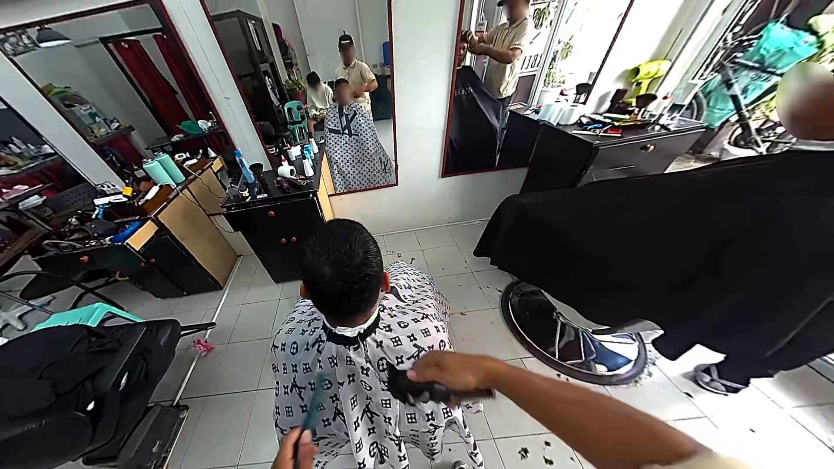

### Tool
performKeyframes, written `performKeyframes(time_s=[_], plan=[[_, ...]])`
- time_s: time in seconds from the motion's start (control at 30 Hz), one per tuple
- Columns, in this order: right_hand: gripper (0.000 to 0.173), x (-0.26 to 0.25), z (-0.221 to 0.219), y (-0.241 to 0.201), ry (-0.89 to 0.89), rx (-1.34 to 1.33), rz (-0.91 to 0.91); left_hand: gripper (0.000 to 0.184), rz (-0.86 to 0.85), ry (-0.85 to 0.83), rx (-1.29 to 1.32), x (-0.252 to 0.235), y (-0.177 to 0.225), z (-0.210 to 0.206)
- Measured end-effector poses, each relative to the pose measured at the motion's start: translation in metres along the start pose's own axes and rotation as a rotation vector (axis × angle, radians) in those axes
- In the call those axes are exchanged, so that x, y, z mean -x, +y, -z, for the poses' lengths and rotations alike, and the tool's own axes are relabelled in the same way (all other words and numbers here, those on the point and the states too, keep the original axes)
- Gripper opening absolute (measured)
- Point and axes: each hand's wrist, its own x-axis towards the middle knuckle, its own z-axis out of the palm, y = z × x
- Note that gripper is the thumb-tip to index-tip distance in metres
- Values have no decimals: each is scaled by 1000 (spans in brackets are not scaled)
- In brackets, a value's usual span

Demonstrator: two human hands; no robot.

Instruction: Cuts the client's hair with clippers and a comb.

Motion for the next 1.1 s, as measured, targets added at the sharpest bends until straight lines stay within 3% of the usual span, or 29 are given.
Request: performKeyframes(time_s=[0.07,0.13,0.27,0.4,0.6,0.7,0.8,0.93,1.1], plan=[[56,5,-19,33,41,-209,-20,31,-434,-32,-384,-37,30,-10],[59,9,-28,51,123,-428,-1,36,-674,67,-486,-78,55,-21],[62,17,-9,65,195,-588,45,41,-742,214,-476,-133,90,-26],[59,11,50,81,136,-530,102,38,-869,152,-718,-138,82,-55],[47,-8,129,95,-38,-409,176,37,-602,333,-809,-117,141,-66],[39,-13,149,82,-194,-166,162,32,-646,255,-920,-112,141,-77],[39,-23,145,55,-289,27,202,32,-525,335,-745,-102,168,-85],[42,-43,121,9,-233,-4,337,28,-367,500,-447,-112,192,-85],[47,-63,101,-21,-44,-62,367,28,-283,481,-382,-127,197,-85]])
